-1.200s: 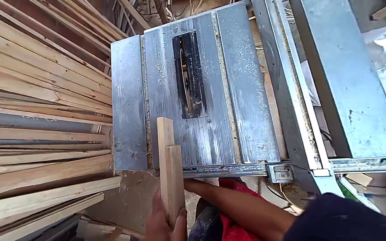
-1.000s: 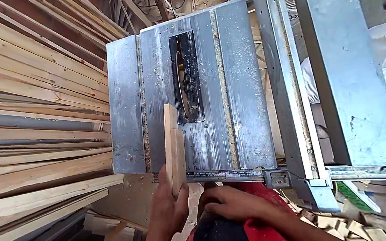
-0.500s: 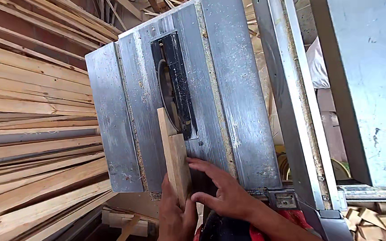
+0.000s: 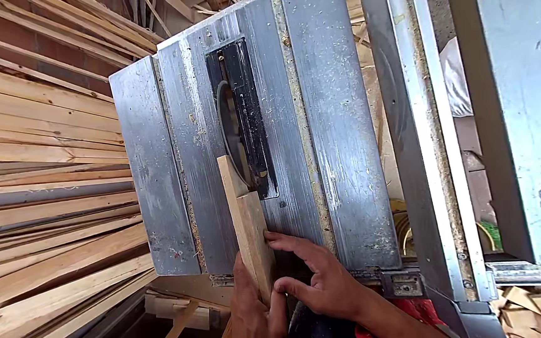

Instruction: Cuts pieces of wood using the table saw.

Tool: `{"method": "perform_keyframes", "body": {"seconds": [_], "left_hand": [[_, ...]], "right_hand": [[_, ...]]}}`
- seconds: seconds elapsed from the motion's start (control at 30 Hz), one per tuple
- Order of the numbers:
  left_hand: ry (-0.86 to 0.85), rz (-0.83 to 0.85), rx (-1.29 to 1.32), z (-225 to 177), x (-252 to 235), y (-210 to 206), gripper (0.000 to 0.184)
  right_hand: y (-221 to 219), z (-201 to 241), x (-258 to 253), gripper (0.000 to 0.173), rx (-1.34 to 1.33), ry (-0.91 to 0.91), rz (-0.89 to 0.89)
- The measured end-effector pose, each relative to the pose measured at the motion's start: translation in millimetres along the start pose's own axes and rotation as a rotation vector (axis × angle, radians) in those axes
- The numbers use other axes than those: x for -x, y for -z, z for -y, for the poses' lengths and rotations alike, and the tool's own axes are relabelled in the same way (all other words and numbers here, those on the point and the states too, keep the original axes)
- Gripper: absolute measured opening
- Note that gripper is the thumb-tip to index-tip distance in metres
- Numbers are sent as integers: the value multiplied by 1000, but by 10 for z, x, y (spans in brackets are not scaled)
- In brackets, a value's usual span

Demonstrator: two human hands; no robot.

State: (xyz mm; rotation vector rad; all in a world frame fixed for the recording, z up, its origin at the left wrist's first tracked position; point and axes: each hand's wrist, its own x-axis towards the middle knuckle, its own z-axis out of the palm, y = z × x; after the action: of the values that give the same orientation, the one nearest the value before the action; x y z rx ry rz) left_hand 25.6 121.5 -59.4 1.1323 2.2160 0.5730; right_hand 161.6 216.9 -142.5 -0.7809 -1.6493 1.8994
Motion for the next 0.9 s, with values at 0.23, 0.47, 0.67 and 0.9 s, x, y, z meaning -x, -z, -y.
{"method": "perform_keyframes", "body": {"seconds": [0.23, 0.47, 0.67, 0.9], "left_hand": [[-16, -6, -32, -64, 198, 70, 89], [-26, 8, -37, 15, 391, 90, 88], [39, -64, -15, 68, 585, 133, 85], [-1, 0, -70, 94, -130, 7, 89]], "right_hand": [[-38, 1, 121, 57, 10, 26, 3], [-97, -7, 296, 58, 41, 60, 15], [-180, 66, 328, 63, 58, 70, 82], [-111, 46, 6, 60, 4, 3, -33]]}}
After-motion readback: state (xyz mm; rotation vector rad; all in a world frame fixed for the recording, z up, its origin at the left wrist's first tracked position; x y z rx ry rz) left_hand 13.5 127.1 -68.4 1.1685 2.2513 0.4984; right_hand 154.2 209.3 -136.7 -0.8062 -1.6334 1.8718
